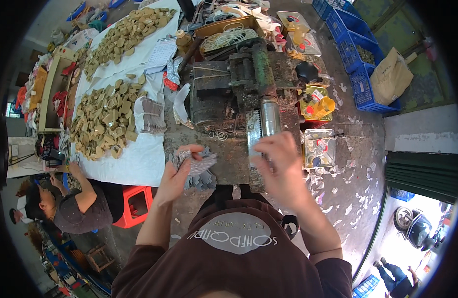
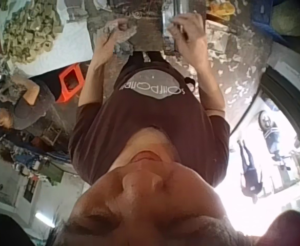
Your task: The person smooths the edges of small, curved shoe parts using a cylindrical metal tool on a workbench. They handle the parts one at a time, rubbing them against the tool, then stack them. Later, they bundle a stack of these parts with a rubber band and place the bundle on a table covered with similar items.
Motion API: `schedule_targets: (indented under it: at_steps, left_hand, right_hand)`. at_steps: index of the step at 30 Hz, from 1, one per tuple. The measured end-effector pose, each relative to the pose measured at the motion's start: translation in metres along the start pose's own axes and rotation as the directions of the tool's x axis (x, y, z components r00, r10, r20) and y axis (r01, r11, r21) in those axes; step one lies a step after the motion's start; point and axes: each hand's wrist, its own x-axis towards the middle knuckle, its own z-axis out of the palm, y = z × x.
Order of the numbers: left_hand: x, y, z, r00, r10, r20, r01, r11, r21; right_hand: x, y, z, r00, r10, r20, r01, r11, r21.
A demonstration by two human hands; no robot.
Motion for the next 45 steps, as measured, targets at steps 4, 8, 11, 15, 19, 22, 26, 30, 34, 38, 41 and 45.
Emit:
schedule_targets:
  at_steps: [4,8,11,15,19,22,26,30,34,38,41,45]
  left_hand:
    - [0.014,0.003,0.057,0.978,0.203,0.048,-0.152,0.849,-0.506]
    - [0.019,0.018,0.089,0.978,0.21,-0.008,-0.161,0.726,-0.669]
    - [0.021,0.022,0.098,0.986,0.168,-0.027,-0.141,0.724,-0.675]
    - [0.016,0.029,0.1,0.995,0.092,-0.025,-0.088,0.787,-0.611]
    - [0.018,0.029,0.108,0.985,0.156,-0.08,-0.172,0.777,-0.606]
    - [0.019,0.032,0.111,0.981,0.166,-0.103,-0.194,0.778,-0.597]
    - [0.02,0.025,0.113,0.966,0.196,-0.168,-0.253,0.853,-0.456]
    - [0.021,0.029,0.106,0.942,0.244,-0.231,-0.278,0.952,-0.128]
    - [0.027,0.021,0.075,0.973,0.087,-0.214,-0.064,0.992,0.113]
    - [0.024,-0.013,0.058,0.986,0.142,-0.086,-0.115,0.958,0.263]
    - [0.026,-0.003,0.082,0.976,0.191,0.109,-0.219,0.888,0.405]
    - [0.028,0.007,0.103,0.972,0.166,0.167,-0.219,0.894,0.39]
  right_hand:
    - [0.003,-0.026,0.034,0.998,-0.061,-0.014,0.059,0.995,-0.081]
    - [-0.004,-0.013,0.045,0.981,-0.094,-0.171,0.07,0.987,-0.142]
    - [-0.006,-0.01,0.041,0.975,-0.119,-0.187,0.091,0.984,-0.151]
    - [-0.004,-0.009,0.031,0.983,-0.1,-0.157,0.073,0.983,-0.171]
    - [-0.003,-0.01,0.032,0.973,-0.129,-0.189,0.084,0.97,-0.229]
    - [-0.002,-0.012,0.031,0.965,-0.172,-0.199,0.114,0.955,-0.275]
    - [-0.001,-0.014,0.033,0.943,-0.265,-0.2,0.191,0.926,-0.324]
    - [0.002,-0.015,0.023,0.965,-0.178,-0.193,0.138,0.969,-0.203]
    - [0.005,0.012,-0.02,0.969,0.138,-0.205,-0.126,0.989,0.072]
    - [0.002,0.055,-0.068,0.977,0.211,0.038,-0.202,0.964,-0.171]
    - [-0.008,0.072,-0.061,0.95,0.249,0.189,-0.211,0.957,-0.199]
    - [-0.007,0.063,-0.041,0.974,0.12,0.192,-0.074,0.971,-0.228]
